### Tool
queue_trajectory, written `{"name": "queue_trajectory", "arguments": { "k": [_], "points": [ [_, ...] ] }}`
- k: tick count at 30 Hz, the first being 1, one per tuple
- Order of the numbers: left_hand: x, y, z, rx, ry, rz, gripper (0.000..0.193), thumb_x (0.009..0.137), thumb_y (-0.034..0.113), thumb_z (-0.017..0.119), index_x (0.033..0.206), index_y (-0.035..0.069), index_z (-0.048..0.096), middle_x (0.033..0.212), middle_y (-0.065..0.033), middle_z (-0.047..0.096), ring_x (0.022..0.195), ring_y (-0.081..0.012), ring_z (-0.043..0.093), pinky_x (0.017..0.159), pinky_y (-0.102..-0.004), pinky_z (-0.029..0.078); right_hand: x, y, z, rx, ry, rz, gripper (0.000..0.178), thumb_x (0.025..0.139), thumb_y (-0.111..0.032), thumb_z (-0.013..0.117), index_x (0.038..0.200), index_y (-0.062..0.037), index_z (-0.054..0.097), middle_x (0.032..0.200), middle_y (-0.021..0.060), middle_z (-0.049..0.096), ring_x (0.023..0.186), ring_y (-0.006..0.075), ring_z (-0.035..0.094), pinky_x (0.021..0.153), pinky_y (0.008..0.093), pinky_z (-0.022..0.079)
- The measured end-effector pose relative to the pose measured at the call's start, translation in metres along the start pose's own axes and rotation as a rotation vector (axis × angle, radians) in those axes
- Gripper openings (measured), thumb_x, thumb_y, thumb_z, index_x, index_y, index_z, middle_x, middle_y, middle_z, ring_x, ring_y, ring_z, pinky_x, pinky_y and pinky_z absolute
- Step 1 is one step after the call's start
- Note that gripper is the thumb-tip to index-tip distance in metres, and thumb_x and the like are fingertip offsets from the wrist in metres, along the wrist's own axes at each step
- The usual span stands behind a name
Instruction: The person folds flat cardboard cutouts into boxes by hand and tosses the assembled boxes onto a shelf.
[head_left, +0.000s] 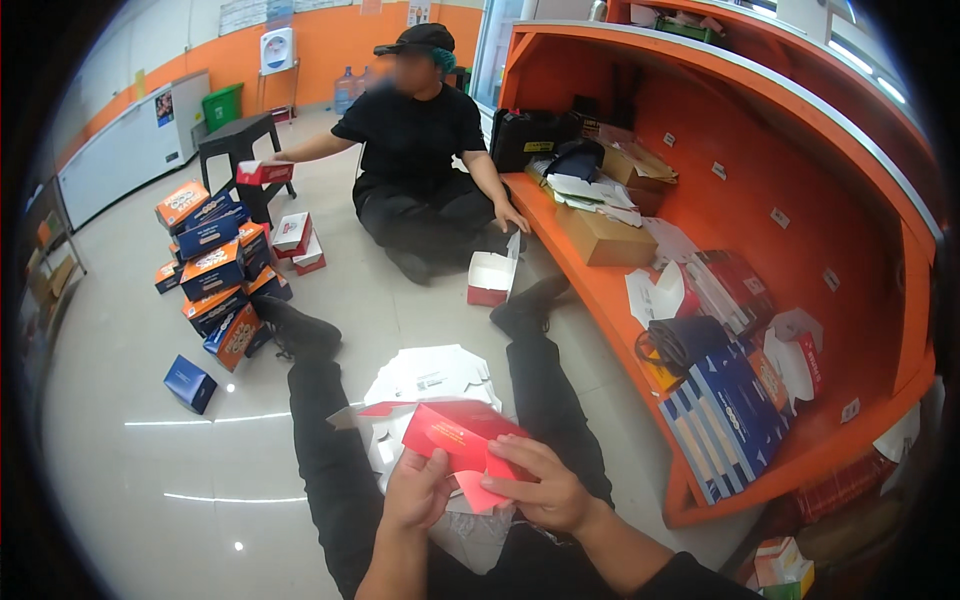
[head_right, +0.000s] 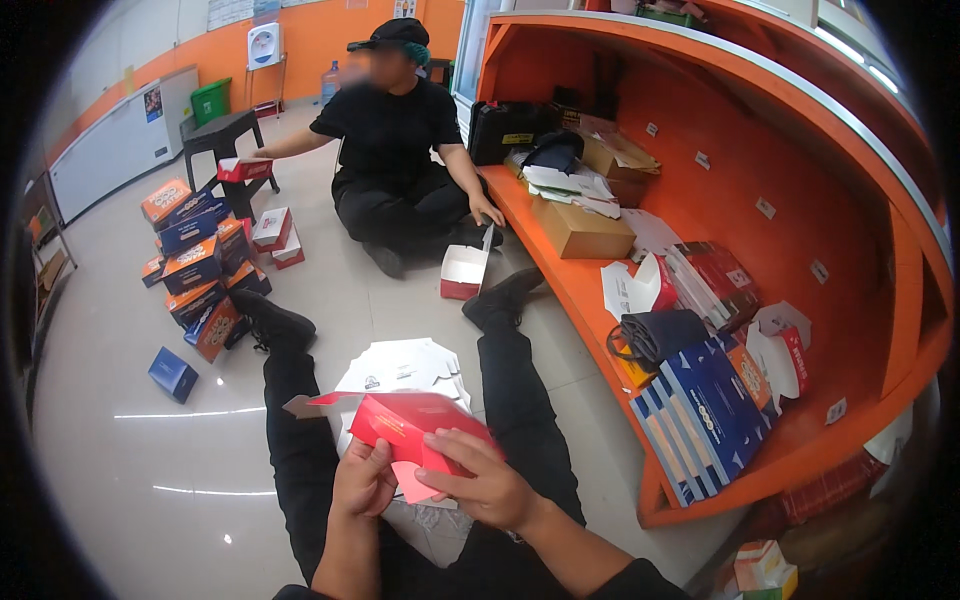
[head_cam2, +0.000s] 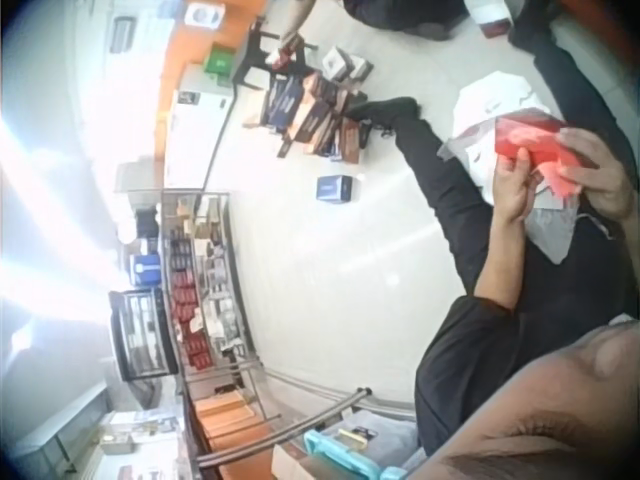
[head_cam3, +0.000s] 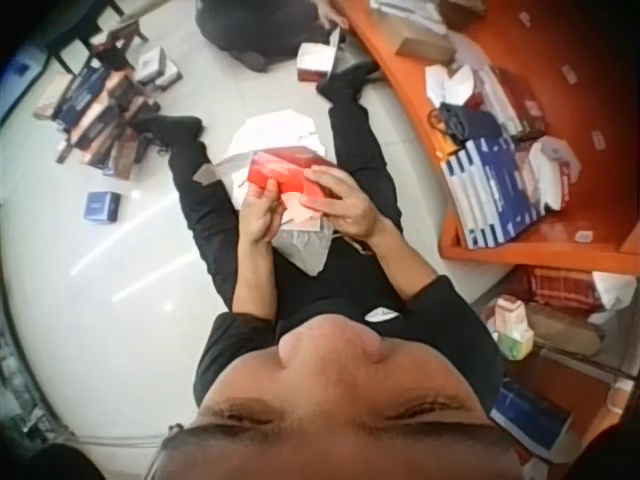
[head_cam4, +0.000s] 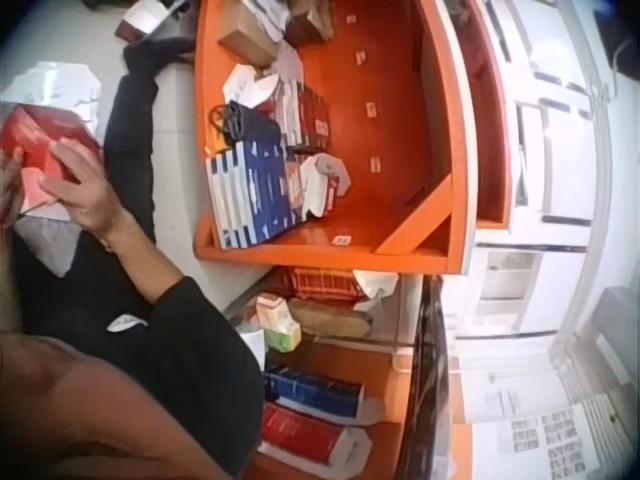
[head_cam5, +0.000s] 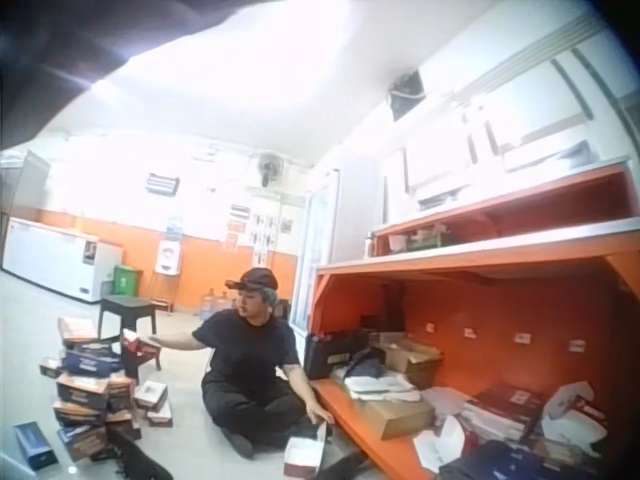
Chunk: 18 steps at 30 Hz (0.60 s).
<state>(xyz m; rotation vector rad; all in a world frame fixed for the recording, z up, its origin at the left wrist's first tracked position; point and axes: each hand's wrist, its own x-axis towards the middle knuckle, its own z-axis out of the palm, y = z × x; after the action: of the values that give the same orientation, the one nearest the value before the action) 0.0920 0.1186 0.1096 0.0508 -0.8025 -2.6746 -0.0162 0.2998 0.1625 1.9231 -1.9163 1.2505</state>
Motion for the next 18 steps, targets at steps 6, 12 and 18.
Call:
{"name": "queue_trajectory", "arguments": {
  "k": [6, 12, 18],
  "points": [
    [-0.002, -0.004, 0.002, 0.089, -0.131, 0.064, 0.044, 0.101, 0.009, 0.064, 0.141, 0.004, 0.049, 0.133, -0.0128, 0.062, 0.118, -0.0264, 0.064, 0.099, -0.0397, 0.053, 0.004, 0.002, 0.000, -0.082, 0.005, 0.060, 0.039, 0.080, -0.012, 0.082, 0.119, -0.0111, 0.076, 0.143, 0.0242, 0.054, 0.127, 0.0385, 0.057, 0.106, 0.0436, 0.047],
    [0.000, -0.009, 0.000, 0.248, -0.108, 0.095, 0.038, 0.099, 0.001, 0.062, 0.136, 0.001, 0.051, 0.125, -0.0144, 0.066, 0.111, -0.0213, 0.066, 0.092, -0.0336, 0.052, 0.000, 0.004, 0.005, -0.144, 0.077, 0.047, 0.044, 0.079, -0.016, 0.085, 0.121, -0.0076, 0.074, 0.139, 0.0252, 0.055, 0.122, 0.0390, 0.059, 0.104, 0.0432, 0.049],
    [-0.004, -0.016, 0.007, 0.133, -0.096, 0.119, 0.037, 0.099, 0.000, 0.061, 0.135, 0.000, 0.053, 0.126, -0.0138, 0.066, 0.113, -0.0207, 0.065, 0.094, -0.0328, 0.052, 0.007, -0.002, -0.005, -0.152, 0.038, 0.032, 0.037, 0.083, -0.015, 0.081, 0.119, -0.0104, 0.075, 0.137, 0.0244, 0.056, 0.119, 0.0394, 0.060, 0.102, 0.0444, 0.050]
  ]
}}
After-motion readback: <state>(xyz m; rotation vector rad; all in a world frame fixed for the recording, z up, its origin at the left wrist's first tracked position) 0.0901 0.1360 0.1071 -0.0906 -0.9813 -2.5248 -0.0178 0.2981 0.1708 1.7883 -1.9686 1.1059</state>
